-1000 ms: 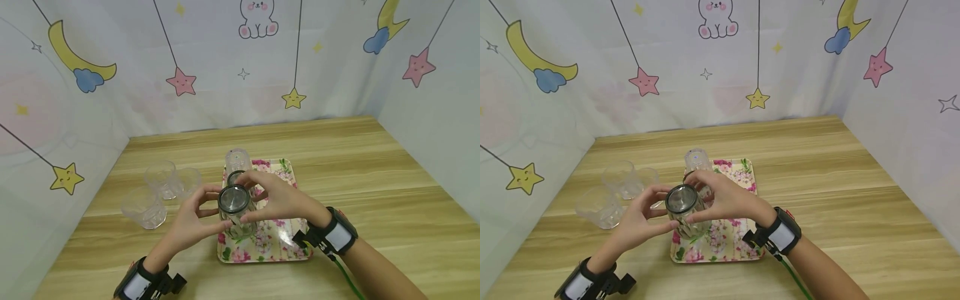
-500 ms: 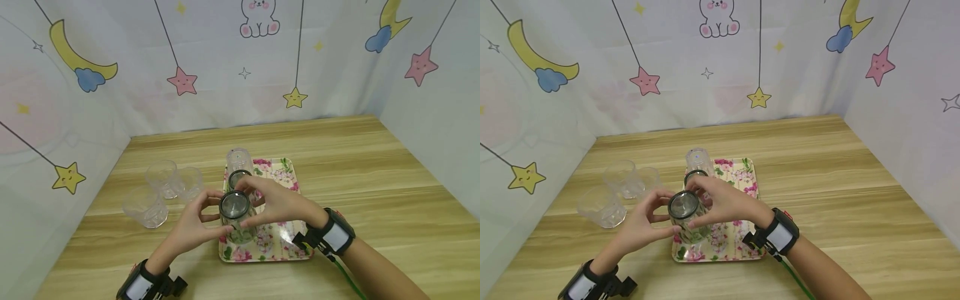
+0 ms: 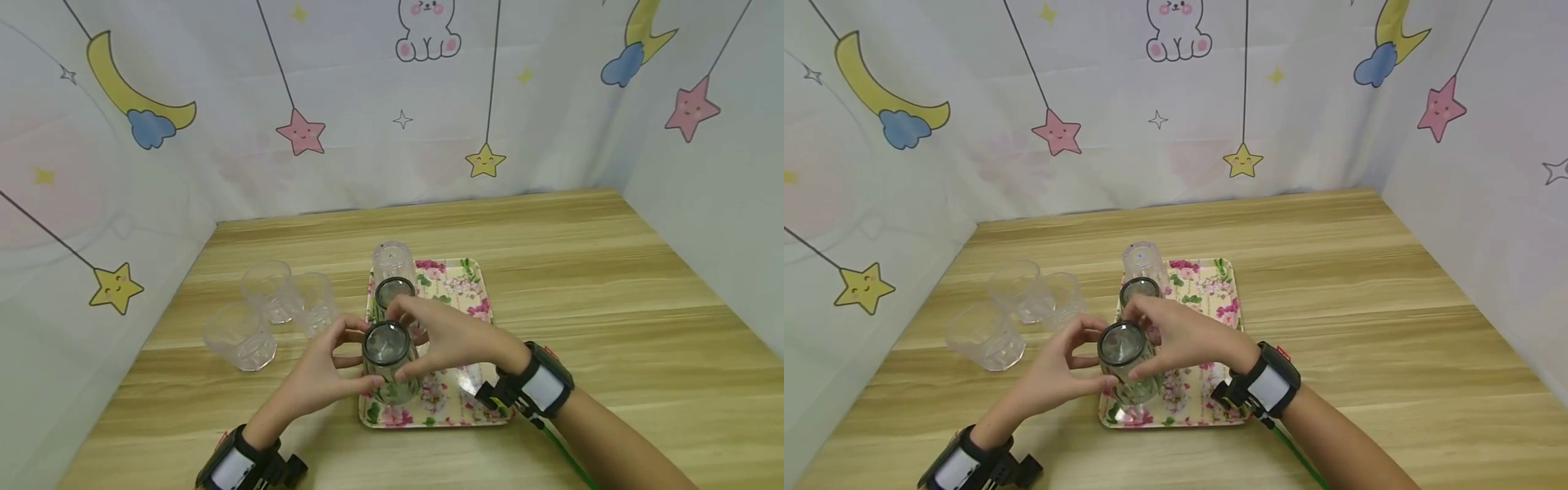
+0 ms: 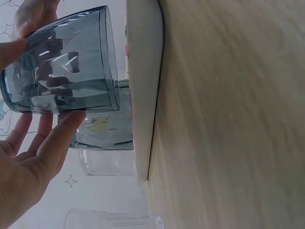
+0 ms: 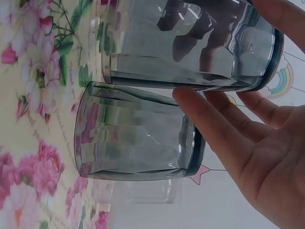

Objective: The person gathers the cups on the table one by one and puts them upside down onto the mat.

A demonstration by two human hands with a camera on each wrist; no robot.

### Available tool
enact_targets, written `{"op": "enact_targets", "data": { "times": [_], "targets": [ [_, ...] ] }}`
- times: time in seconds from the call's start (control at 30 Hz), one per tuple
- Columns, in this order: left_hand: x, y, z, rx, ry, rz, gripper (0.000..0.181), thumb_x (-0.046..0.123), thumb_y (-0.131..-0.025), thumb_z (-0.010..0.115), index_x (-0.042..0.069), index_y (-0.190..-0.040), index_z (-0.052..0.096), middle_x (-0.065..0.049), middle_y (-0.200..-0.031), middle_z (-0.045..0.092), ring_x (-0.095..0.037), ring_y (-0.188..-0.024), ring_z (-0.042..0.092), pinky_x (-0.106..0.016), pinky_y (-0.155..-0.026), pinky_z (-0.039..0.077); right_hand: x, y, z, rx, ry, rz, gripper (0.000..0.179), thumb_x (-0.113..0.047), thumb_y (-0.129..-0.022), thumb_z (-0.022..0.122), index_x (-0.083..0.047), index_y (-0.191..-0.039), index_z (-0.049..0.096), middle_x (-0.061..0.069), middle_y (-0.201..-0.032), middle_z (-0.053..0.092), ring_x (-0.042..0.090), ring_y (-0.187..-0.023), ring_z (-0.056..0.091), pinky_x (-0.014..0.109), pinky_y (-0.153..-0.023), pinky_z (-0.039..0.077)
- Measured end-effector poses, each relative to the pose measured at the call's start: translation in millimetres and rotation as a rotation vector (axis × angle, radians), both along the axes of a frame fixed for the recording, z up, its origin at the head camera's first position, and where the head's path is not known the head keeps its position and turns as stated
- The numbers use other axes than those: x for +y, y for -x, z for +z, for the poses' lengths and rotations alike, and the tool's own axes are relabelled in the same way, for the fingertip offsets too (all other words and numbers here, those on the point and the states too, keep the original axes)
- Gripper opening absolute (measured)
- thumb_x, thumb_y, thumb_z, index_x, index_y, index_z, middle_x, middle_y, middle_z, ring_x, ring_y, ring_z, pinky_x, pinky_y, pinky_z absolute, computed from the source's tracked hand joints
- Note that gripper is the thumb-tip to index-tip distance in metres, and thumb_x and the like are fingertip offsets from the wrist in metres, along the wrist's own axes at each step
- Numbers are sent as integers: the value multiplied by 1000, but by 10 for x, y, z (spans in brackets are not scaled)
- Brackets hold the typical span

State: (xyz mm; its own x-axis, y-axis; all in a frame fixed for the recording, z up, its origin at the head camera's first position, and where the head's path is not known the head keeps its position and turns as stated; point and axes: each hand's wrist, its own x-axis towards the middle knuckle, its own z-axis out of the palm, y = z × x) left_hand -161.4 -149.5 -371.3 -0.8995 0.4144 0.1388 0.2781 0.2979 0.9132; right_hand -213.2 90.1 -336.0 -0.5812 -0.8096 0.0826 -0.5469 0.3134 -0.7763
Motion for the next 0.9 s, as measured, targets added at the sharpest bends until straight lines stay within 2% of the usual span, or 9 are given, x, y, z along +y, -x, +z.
{"op": "enact_targets", "data": {
  "times": [0.13,0.23,0.53,0.9],
  "targets": [
    [14,9,-38,-43,11,-3,63,17,-72,85,21,-122,47,-5,-130,47,-32,-121,53,-31,-90,57,-13,4,-20,-5,-29,6,67,-27,-72,85,-14,-124,46,2,-119,56,19,-109,60,19,-84,55],
    [18,12,-69,-60,8,-20,63,14,-72,85,19,-122,46,-6,-131,46,-34,-123,52,-30,-89,57,-30,7,-40,4,-54,12,67,-25,-71,86,-14,-125,46,2,-119,57,18,-105,61,18,-83,55],
    [25,26,-109,-55,34,-42,64,12,-72,84,11,-121,43,-13,-129,45,-37,-123,50,-28,-87,58,-56,15,-102,67,-102,20,67,-26,-71,86,-15,-123,45,-1,-117,57,15,-102,58,25,-84,55],
    [46,28,-105,-52,49,-42,65,10,-70,85,9,-120,43,-14,-125,47,-32,-118,54,-26,-87,57,-48,1,-91,64,-110,25,69,-23,-69,87,-15,-122,45,-2,-115,56,15,-104,58,28,-87,55]
  ]
}}
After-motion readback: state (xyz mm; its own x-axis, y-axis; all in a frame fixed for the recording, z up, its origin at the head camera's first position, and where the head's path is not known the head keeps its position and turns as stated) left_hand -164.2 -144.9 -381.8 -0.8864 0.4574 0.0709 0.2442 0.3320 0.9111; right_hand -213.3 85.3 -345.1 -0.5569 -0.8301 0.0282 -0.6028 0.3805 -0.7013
